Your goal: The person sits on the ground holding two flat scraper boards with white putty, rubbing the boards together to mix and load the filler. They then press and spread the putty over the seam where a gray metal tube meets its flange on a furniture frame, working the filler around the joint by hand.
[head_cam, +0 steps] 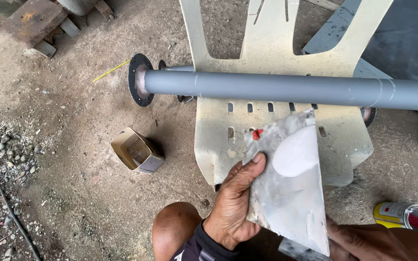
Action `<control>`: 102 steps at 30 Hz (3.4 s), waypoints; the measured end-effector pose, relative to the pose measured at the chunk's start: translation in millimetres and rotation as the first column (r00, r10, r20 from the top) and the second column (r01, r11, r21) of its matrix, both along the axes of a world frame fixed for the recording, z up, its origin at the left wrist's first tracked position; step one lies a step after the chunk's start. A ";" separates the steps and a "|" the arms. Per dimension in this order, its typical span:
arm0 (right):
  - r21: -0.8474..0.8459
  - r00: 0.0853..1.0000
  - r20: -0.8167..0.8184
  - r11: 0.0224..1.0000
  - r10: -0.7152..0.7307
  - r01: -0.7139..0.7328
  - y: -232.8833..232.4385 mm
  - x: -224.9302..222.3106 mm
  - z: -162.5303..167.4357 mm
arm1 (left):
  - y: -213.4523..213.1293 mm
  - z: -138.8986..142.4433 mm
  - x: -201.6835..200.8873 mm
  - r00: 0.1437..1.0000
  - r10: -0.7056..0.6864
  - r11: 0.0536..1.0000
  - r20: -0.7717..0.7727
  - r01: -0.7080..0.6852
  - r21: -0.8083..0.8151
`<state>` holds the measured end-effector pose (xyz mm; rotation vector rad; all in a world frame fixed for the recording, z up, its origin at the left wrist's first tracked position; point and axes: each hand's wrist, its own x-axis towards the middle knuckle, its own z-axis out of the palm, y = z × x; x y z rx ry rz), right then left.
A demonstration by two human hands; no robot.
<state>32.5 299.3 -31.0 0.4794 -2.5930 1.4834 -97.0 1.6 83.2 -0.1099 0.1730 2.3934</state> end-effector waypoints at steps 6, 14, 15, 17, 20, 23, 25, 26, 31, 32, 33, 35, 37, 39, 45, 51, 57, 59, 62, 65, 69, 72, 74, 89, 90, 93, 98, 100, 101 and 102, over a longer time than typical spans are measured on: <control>-0.550 0.882 0.462 0.751 -0.090 0.365 30.0 2.2 -3.2 | -3.9 0.5 -7.3 0.986 0.151 0.985 0.065 -0.145 -0.096; -0.763 0.748 0.627 0.025 -0.216 0.646 10.7 -1.4 24.4 | -2.0 -19.7 -1.9 0.967 0.241 0.918 -0.085 -0.255 -0.305; -0.809 0.797 0.523 0.117 -0.303 0.575 3.5 -2.4 37.4 | -1.1 -23.3 0.1 0.960 0.260 0.906 -0.100 -0.279 -0.318; -0.846 0.860 0.277 0.316 -0.428 0.429 -14.8 -6.4 65.2 | 0.0 -30.4 3.5 0.951 0.273 0.883 -0.146 -0.308 -0.354; -0.498 0.851 -0.265 0.820 -0.453 0.282 -40.7 -20.8 106.3 | 0.6 -41.1 6.3 0.942 0.257 0.850 -0.218 -0.327 -0.413; 0.163 0.775 -0.535 0.860 -0.336 0.485 -62.4 -21.3 142.4 | 2.5 -51.8 10.0 0.942 0.245 0.825 -0.228 -0.326 -0.462; 0.295 0.767 -0.544 0.778 -0.341 0.555 -79.7 -22.4 149.9 | 2.4 -58.4 12.7 0.952 0.222 0.818 -0.209 -0.299 -0.492; 0.359 0.763 -0.548 0.728 -0.342 0.584 -88.1 -24.0 149.9 | 2.3 -61.2 14.2 0.940 0.183 0.768 -0.288 -0.320 -0.555; 0.429 0.789 -0.579 0.746 -0.206 0.509 -110.0 -39.7 148.5 | -2.3 -65.3 22.2 0.227 -0.366 0.200 -0.902 -0.928 -0.315; 0.444 0.801 -0.574 0.756 -0.173 0.481 -113.5 -41.8 150.2 | -2.4 -64.5 23.2 0.445 -0.229 0.297 -0.866 -0.815 -0.497; 0.457 0.819 -0.546 0.756 -0.178 0.468 -116.2 -43.1 152.9 | -1.4 -63.1 24.9 0.650 -0.110 0.414 -0.751 -0.657 -0.630; 0.484 0.856 -0.484 0.759 -0.182 0.435 -118.7 -46.2 157.7 | 0.3 -60.3 26.0 0.729 -0.079 0.452 -0.679 -0.581 -0.677; 0.503 0.866 -0.475 0.760 -0.155 0.412 -117.7 -46.7 159.3 | 3.2 -59.2 24.4 0.498 -0.235 0.288 -0.835 -0.785 -0.549; 0.514 0.877 -0.460 0.763 -0.141 0.393 -113.6 -43.7 155.3 | 6.2 -60.2 22.2 0.739 -0.097 0.406 -0.667 -0.583 -0.704; 0.531 0.886 -0.442 0.755 -0.141 0.385 -85.2 -24.6 126.0 | 5.3 -69.3 15.8 0.548 -0.309 0.158 -0.778 -0.777 -0.610; 0.170 0.820 -0.468 0.877 -0.330 0.450 -59.3 -27.3 111.5 | 2.3 -54.4 6.8 0.918 0.261 0.822 -0.299 -0.373 -0.430; -0.239 0.876 -0.230 0.897 -0.425 0.373 -95.0 8.4 94.2 | 22.4 -33.3 0.7 0.984 0.170 0.959 0.046 -0.154 -0.238; -0.117 0.955 -0.236 0.981 -0.179 0.155 -102.2 10.4 94.5 | 22.5 -34.9 2.3 0.981 0.105 0.973 0.166 -0.068 -0.220; -0.067 0.834 -0.501 0.971 -0.231 0.229 -117.0 -1.3 94.9 | 17.3 -41.4 8.8 0.985 0.079 0.977 0.152 -0.046 -0.206; 0.101 0.824 -0.497 0.925 -0.271 0.366 -118.7 -11.5 99.0 | 13.4 -43.2 9.2 0.994 0.107 0.974 -0.020 -0.108 -0.198; 0.367 0.885 -0.404 0.845 -0.231 0.389 -95.6 -15.4 96.1 | 5.3 -29.7 1.9 0.991 0.103 0.993 -0.081 -0.108 -0.054; 0.521 0.920 -0.330 0.771 -0.212 0.365 -74.2 -17.2 83.9 | -8.7 -18.3 3.6 0.989 0.145 0.974 -0.041 -0.150 -0.172; 0.289 0.901 -0.325 0.876 -0.289 0.386 -63.3 -12.2 80.4 | -8.6 -20.6 1.3 0.984 0.177 0.966 -0.035 -0.181 -0.186; -0.462 0.992 0.064 0.878 -0.105 0.123 -71.9 -50.2 43.8 | 23.5 -41.7 18.2 0.992 0.078 0.990 0.095 -0.066 -0.126; -0.453 0.986 0.169 0.888 -0.002 0.080 -61.6 -37.0 36.1 | 13.4 -41.0 12.5 0.988 0.116 0.981 0.103 -0.098 -0.165; -0.661 0.946 0.323 0.714 -0.006 0.231 -35.1 -12.3 14.8 | -2.1 -46.5 4.9 0.968 0.232 0.950 0.092 -0.205 -0.235; -0.979 0.971 0.180 0.061 -0.159 0.192 -47.2 -20.7 17.4 | 10.9 -62.6 6.9 0.918 0.351 0.935 -0.186 -0.356 0.005; -0.949 0.926 0.249 0.120 -0.283 0.292 -67.7 -26.5 33.2 | 22.0 -62.3 9.6 0.892 0.396 0.902 -0.219 -0.423 -0.090; -0.933 0.892 0.312 0.072 -0.328 0.353 -78.4 -29.9 41.7 | 25.3 -59.8 11.6 0.898 0.381 0.898 -0.219 -0.416 -0.141; -0.911 0.850 0.376 0.020 -0.368 0.412 -92.6 -31.9 48.3 | 27.8 -56.5 14.0 0.905 0.365 0.893 -0.219 -0.407 -0.193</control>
